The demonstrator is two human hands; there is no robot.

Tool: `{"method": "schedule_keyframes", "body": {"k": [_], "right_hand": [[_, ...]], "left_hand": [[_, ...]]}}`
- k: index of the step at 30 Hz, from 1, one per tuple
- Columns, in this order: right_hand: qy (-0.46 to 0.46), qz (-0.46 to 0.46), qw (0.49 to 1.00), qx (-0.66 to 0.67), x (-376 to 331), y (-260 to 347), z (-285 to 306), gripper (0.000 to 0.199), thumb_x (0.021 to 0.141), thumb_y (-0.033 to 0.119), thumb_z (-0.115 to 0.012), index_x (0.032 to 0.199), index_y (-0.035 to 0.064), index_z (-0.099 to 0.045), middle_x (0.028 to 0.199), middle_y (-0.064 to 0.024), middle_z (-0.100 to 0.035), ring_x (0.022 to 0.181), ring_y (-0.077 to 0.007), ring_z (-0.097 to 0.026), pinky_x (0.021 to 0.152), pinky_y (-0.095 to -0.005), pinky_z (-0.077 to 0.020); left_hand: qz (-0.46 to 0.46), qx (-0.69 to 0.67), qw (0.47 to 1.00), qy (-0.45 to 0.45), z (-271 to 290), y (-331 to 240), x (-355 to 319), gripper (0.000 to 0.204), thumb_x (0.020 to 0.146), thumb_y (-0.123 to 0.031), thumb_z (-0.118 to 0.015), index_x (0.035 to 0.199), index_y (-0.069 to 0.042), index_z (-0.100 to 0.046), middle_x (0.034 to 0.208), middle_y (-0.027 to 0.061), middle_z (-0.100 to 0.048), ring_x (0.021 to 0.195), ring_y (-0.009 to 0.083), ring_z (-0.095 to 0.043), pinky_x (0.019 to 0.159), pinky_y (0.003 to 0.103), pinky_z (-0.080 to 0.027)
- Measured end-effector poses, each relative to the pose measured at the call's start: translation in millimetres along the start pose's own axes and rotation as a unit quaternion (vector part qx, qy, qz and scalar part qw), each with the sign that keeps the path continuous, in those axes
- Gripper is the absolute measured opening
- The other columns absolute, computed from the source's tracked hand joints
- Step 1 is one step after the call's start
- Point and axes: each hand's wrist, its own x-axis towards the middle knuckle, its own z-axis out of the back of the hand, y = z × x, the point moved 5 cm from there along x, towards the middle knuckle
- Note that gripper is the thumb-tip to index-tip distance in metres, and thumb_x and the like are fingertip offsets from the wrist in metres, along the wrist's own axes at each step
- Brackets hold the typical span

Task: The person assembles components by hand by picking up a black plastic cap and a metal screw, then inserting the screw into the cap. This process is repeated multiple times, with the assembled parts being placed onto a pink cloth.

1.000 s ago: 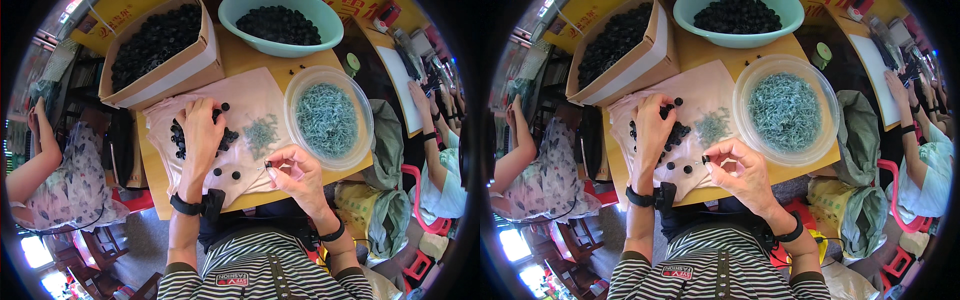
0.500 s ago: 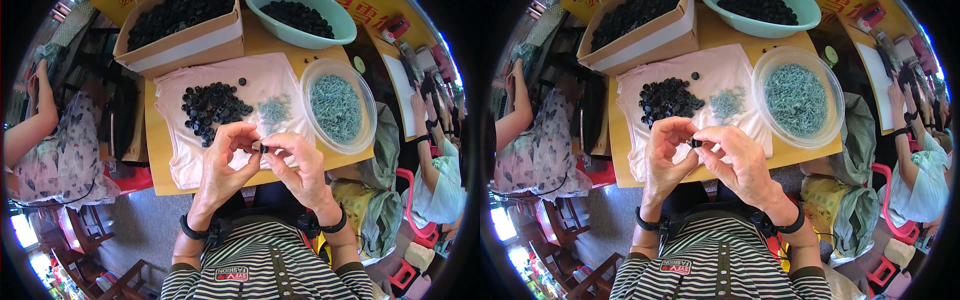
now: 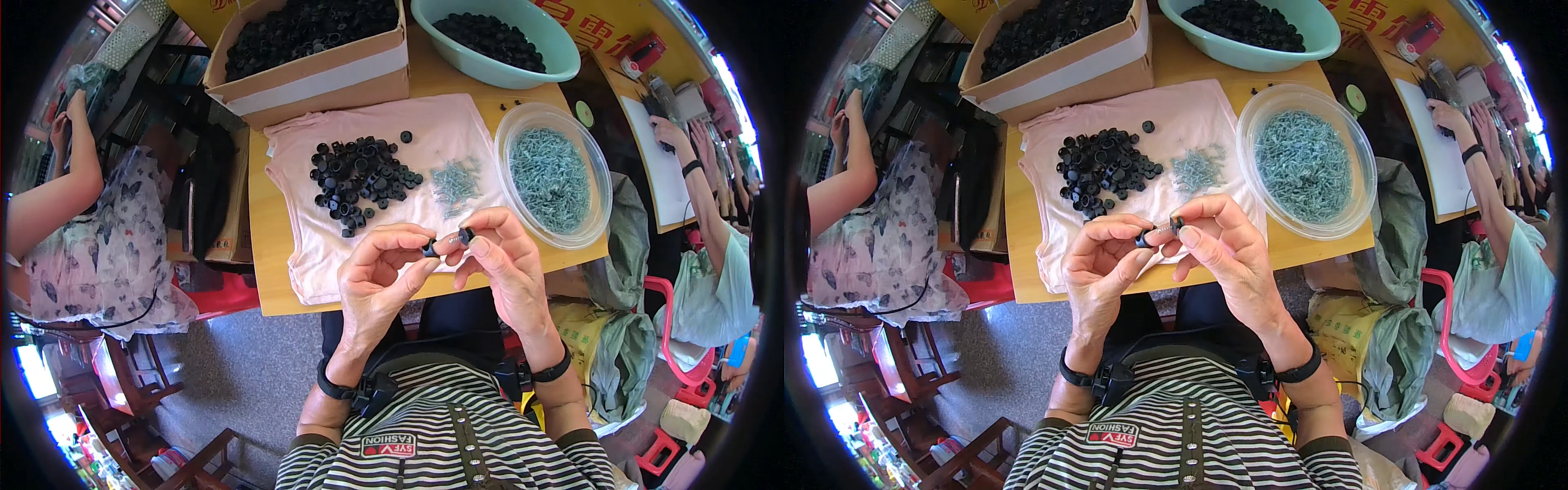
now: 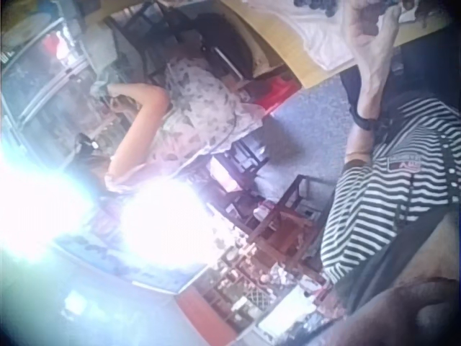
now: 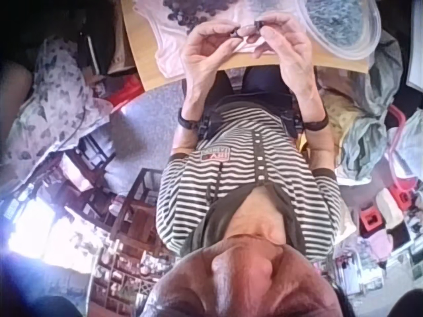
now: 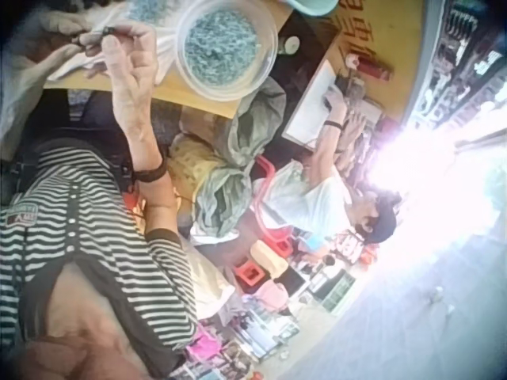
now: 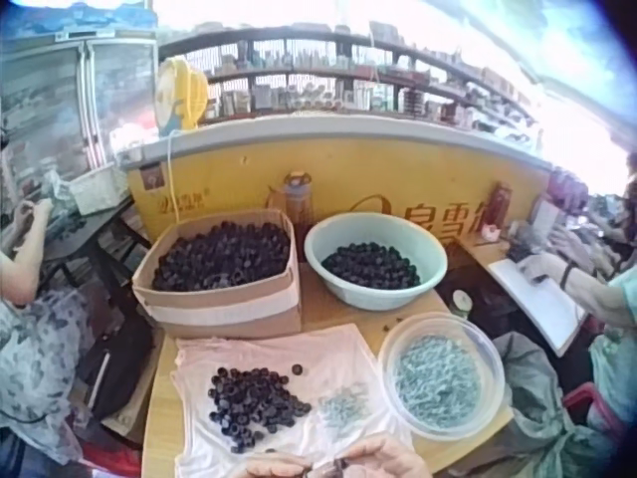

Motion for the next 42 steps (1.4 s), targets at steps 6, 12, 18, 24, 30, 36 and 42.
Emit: {"method": "schedule_keyframes", "body": {"k": [6, 12, 18, 24, 30, 36, 42], "right_hand": [[-0.007, -0.064, 0.994, 0.085, 7.0, -5.1, 9.3, 0.023, 0.096, 0.016, -0.055, 0.115, 0.004, -0.051, 0.102, -0.0154, -0.067, 0.088, -0.0136, -0.063, 0.066, -0.0251, -0.0544], [0.004, -0.104, 0.978, 0.183, 9.8, -7.1, 13.3, 0.023, 0.095, 0.019, -0.057, 0.114, 0.0058, -0.056, 0.101, -0.0155, -0.067, 0.086, -0.0132, -0.064, 0.064, -0.0253, -0.0542], [0.013, -0.094, 0.975, 0.201, 14.1, -7.7, 18.1, 0.022, 0.095, 0.018, -0.057, 0.113, 0.0046, -0.058, 0.105, -0.0143, -0.067, 0.087, -0.0123, -0.064, 0.064, -0.025, -0.0539], [-0.029, -0.027, 0.999, 0.036, 13.5, 12.4, 11.6, 0.021, 0.094, 0.014, -0.059, 0.11, 0.0017, -0.057, 0.107, -0.013, -0.065, 0.095, -0.0147, -0.064, 0.073, -0.0266, -0.0559], [-0.02, 0.008, 0.999, -0.026, 10.4, 21.7, 6.2, 0.02, 0.095, 0.013, -0.057, 0.109, -0.0013, -0.056, 0.109, -0.016, -0.065, 0.095, -0.018, -0.065, 0.075, -0.0276, -0.0569], [-0.018, -0.078, 0.992, 0.095, 14.0, 18.2, 13.5, 0.022, 0.096, 0.017, -0.055, 0.11, -0.0008, -0.057, 0.108, -0.02, -0.065, 0.093, -0.022, -0.068, 0.07, -0.0303, -0.059], [-0.014, -0.092, 0.984, 0.152, 13.4, 12.9, 16.6, 0.025, 0.096, 0.019, -0.056, 0.111, -0.0009, -0.057, 0.109, -0.0224, -0.064, 0.094, -0.024, -0.068, 0.071, -0.0317, -0.0594]], "left_hand": [[-0.05, 0.056, 0.997, 0.028, -5.9, -9.7, 5.8, 0.027, 0.082, 0.011, -0.063, 0.108, 0.004, -0.059, 0.116, 0.0143, -0.056, 0.103, 0.0174, -0.06, 0.086, 0.029, -0.051], [-0.044, 0.058, 0.997, 0.038, -8.9, -11.8, 12.0, 0.029, 0.081, 0.012, -0.063, 0.109, 0.004, -0.06, 0.113, 0.0136, -0.057, 0.101, 0.0178, -0.061, 0.087, 0.029, -0.052], [-0.027, 0.0, 0.999, 0.03, -10.8, -10.1, 12.5, 0.025, 0.082, 0.012, -0.062, 0.107, 0.006, -0.059, 0.105, 0.0128, -0.06, 0.094, 0.0191, -0.064, 0.085, 0.033, -0.056], [0.057, -0.077, 0.995, -0.01, -13.5, -2.1, 8.6, 0.021, 0.086, 0.0, -0.064, 0.106, 0.001, -0.057, 0.104, 0.0169, -0.063, 0.089, 0.022, -0.066, 0.077, 0.033, -0.055], [0.041, -0.078, 0.996, -0.012, -11.9, 1.0, 9.1, 0.022, 0.086, -0.005, -0.067, 0.105, -0.001, -0.058, 0.101, 0.017, -0.064, 0.088, 0.0221, -0.066, 0.076, 0.033, -0.055], [0.055, -0.106, 0.993, -0.01, -14.4, -0.7, 7.9, 0.022, 0.085, -0.005, -0.068, 0.104, -0.001, -0.058, 0.1, 0.0174, -0.064, 0.088, 0.0222, -0.065, 0.074, 0.032, -0.055], [0.064, -0.111, 0.992, -0.011, -17.3, -0.7, 7.9, 0.022, 0.085, -0.005, -0.068, 0.104, -0.001, -0.057, 0.101, 0.0175, -0.064, 0.087, 0.0221, -0.066, 0.074, 0.031, -0.056]]}}
